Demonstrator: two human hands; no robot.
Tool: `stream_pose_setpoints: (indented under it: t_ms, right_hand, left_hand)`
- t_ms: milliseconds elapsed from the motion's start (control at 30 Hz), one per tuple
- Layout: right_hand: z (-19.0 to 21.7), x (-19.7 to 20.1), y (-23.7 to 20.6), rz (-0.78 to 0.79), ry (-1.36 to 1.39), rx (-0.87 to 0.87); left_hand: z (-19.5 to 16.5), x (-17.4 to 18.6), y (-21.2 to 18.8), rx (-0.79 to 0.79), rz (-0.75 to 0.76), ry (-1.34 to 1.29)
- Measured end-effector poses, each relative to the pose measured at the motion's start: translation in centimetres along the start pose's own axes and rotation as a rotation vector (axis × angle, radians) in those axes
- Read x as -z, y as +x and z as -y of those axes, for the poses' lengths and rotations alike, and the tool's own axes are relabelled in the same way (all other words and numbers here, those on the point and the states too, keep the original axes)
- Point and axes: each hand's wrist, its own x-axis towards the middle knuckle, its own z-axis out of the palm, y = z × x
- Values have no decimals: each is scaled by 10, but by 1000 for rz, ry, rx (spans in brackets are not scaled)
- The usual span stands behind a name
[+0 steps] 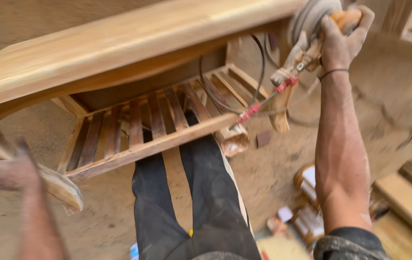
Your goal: The person uses a handheld orbital sander to smooth the surfaces of a wooden chair. They hold the chair with one hand while operating the sander with the other, moving across the seat, legs, and frame.
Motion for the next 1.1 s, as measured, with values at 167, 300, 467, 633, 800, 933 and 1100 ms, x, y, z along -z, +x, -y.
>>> stream_pose_setpoints:
  t_ms: [167,300,467,633,800,933,1100]
  right_hand:
    - [23,129,-111,114,-401,-172]
    - [81,291,-243,152,-571,-463]
    - [85,357,-306,107,-1087,-1084]
    - [-6,306,-269,254,-1206,-1170]
    - [5,291,-273,394,-1020,-432]
    - [-3,151,-202,337,-655,243]
    - [11,-13,-99,368,-629,188]
  left_hand:
    - [-159,11,-194,-351,316,-781]
    - [-297,-12,-330,-364,692,-895]
    - [-366,39,-453,-571,802,-875]
    - [-255,124,-649,-1480,1992,-549]
    - [-206,134,-645,-1589,2256,-411]
    - [-241,115,-443,-885,1420,-661]
    - [-110,72,-173,48,344,-551]
